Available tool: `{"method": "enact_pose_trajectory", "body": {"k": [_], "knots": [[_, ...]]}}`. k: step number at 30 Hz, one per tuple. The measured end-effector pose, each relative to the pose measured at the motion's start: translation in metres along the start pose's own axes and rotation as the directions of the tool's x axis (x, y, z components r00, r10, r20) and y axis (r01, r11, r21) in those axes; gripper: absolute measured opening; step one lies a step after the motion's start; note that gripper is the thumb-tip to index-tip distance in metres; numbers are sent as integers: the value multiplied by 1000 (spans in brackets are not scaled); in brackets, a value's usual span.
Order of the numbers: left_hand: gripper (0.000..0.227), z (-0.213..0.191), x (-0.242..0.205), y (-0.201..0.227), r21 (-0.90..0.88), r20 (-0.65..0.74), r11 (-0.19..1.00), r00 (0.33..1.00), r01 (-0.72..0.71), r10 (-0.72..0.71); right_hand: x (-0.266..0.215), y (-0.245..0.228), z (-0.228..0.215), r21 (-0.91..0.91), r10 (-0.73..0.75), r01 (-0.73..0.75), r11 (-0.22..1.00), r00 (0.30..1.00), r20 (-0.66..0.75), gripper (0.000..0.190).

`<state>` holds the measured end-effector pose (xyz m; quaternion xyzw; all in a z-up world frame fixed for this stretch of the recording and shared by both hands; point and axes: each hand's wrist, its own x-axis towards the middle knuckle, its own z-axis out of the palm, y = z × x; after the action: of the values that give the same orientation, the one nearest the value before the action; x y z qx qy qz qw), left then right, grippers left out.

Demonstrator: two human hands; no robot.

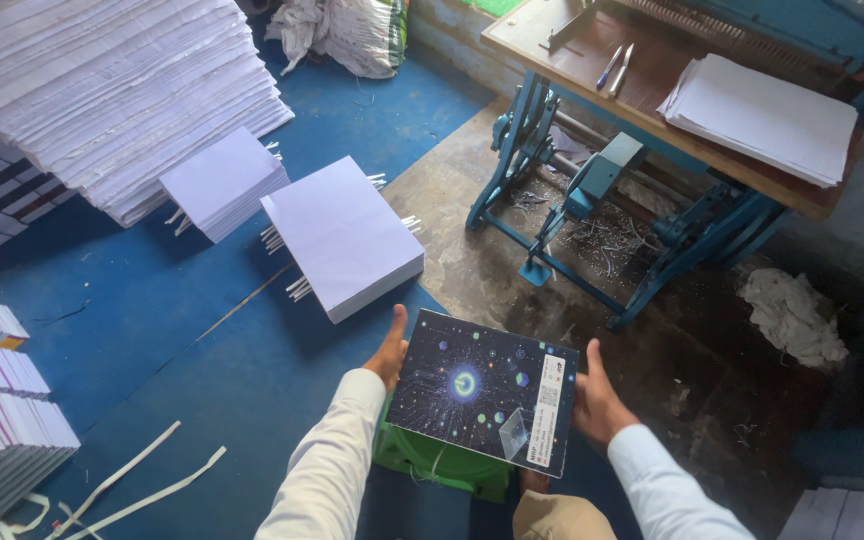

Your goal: The person stacks notebooks, writes on a cover sheet, and ties the notebook with string. They handle stacks of notebooks, a pen, and string to assemble and secure a single notebook unit.

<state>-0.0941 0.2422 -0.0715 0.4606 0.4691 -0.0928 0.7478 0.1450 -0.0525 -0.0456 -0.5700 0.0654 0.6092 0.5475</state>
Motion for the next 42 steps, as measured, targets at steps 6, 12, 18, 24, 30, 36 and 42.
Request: {"method": "enact_pose_trajectory", "body": {"k": [6, 12, 18, 24, 30, 36, 42], "knots": [[146, -35, -3, -54, -262, -256, 955, 964, -138, 69, 11, -68, -14, -294, -124, 107, 950, 991, -40, 123], [107, -6, -61, -19, 124, -534, 947, 784, -297, 316, -1, -91, 1, -561, -257, 242, 791, 965, 54, 109], [40, 89, -130, 26, 874, -368, 465, 435, -139, 822, -22, -91, 23, -895, -501, 435, 94, 798, 335, 90], [38, 154, -150, 26, 946, -191, 313, 640, -81, 744, -60, -88, 41, -796, -339, 470, -381, 730, 593, 73], [56, 166, -130, 10, 938, -299, 321, 784, 134, 544, -64, -83, 53, -723, -166, 485, -492, 763, 625, 74], [64, 172, -117, 2, 907, -380, 374, 756, 192, 534, -60, -83, 49, -714, -157, 489, -501, 760, 631, 75], [64, 178, -120, 15, 899, -400, 364, 793, 243, 459, -67, -89, 40, -727, -175, 486, -486, 761, 625, 75]]}}
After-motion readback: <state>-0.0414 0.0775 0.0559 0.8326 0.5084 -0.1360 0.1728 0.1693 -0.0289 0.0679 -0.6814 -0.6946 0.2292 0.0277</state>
